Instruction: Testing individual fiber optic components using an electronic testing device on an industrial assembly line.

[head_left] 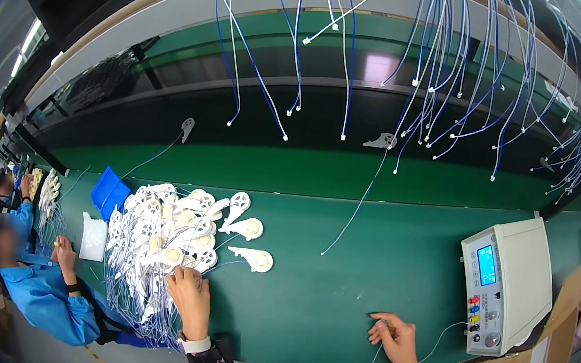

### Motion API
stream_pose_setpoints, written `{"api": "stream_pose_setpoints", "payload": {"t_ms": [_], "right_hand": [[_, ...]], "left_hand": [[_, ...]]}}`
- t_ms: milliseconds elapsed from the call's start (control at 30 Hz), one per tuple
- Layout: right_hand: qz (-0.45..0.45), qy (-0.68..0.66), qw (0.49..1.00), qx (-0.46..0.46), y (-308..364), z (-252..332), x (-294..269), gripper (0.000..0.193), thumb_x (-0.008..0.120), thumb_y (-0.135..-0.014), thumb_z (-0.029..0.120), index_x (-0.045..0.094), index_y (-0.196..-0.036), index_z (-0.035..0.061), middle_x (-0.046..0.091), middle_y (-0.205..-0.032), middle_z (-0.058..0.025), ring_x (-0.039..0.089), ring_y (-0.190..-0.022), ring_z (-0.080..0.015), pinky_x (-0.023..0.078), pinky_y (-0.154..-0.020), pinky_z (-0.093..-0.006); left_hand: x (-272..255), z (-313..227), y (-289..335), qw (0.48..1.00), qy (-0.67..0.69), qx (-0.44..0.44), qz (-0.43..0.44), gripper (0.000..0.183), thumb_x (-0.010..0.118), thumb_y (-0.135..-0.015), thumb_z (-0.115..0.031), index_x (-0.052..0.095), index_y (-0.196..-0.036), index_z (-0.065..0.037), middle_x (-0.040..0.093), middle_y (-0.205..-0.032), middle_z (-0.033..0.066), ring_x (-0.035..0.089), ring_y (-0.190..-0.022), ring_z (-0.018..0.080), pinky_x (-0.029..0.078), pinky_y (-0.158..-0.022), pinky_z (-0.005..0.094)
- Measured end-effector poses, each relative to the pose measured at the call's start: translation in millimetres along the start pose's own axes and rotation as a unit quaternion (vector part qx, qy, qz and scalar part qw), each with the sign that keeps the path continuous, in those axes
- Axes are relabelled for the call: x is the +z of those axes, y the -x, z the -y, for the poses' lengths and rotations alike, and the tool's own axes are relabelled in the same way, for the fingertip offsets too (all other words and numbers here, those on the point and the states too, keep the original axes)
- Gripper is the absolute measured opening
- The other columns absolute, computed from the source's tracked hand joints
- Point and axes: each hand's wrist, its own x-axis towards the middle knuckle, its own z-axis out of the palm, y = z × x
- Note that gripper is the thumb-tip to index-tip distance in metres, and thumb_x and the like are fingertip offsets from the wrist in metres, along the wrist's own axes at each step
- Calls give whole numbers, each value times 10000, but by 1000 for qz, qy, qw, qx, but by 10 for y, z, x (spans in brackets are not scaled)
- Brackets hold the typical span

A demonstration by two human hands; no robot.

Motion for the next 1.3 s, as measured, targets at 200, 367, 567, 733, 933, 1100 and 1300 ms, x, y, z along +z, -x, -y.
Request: {"api": "stream_pose_setpoints", "payload": {"t_ms": [200,367,567,733,933,1100,1300], "right_hand": [[1,2,1000,1,23,30,0,185,527,-910,33,615,-1062,-26,641,-710,-101,637,-634,-126,527,-569,-243],[0,8,1000,2,21,13,-4,185,530,-913,40,614,-1064,-26,643,-722,-103,637,-636,-126,530,-573,-246],[-1,8,1000,1,26,20,-21,186,533,-914,40,612,-1067,-26,646,-735,-104,637,-636,-126,532,-580,-245],[-10,8,1000,3,32,29,2,186,533,-914,39,616,-1068,-24,647,-731,-98,636,-635,-119,535,-592,-242],[-20,-6,1000,9,54,12,-1,188,537,-918,58,625,-1069,-12,650,-727,-74,633,-632,-105,540,-604,-241],[-1,11,1000,16,61,106,-75,197,548,-916,91,640,-1071,10,642,-699,-49,593,-588,-73,482,-545,-205],[-37,-33,999,9,115,178,-81,183,551,-908,97,631,-1054,20,577,-649,-8,519,-584,-30,409,-515,-211]], "left_hand": [[50,66,-4,998,-47,25,-19,196,662,-715,-13,528,-859,-16,531,-900,137,450,-902,333,360,-786,436],[-391,-129,9,997,66,16,32,124,556,-811,20,484,-911,9,568,-792,170,507,-777,321,398,-731,396],[-601,-793,163,822,481,-38,303,109,461,-924,-38,466,-1028,-6,613,-698,77,595,-674,164,445,-631,275],[-340,-1452,311,683,613,123,378,392,439,-925,-23,407,-1315,-29,611,-1090,150,557,-1023,193,404,-902,281],[-257,-1564,143,782,434,162,416,457,444,-919,-57,375,-1370,-45,619,-1144,154,558,-1084,280,405,-916,342],[-451,-1665,349,903,226,213,296,486,512,-872,-48,400,-1344,-15,631,-993,166,520,-1090,340,416,-863,387],[-739,-2180,749,787,310,532,26,187,503,-932,-147,561,-1066,-31,594,-862,151,565,-665,160,469,-600,317]]}}
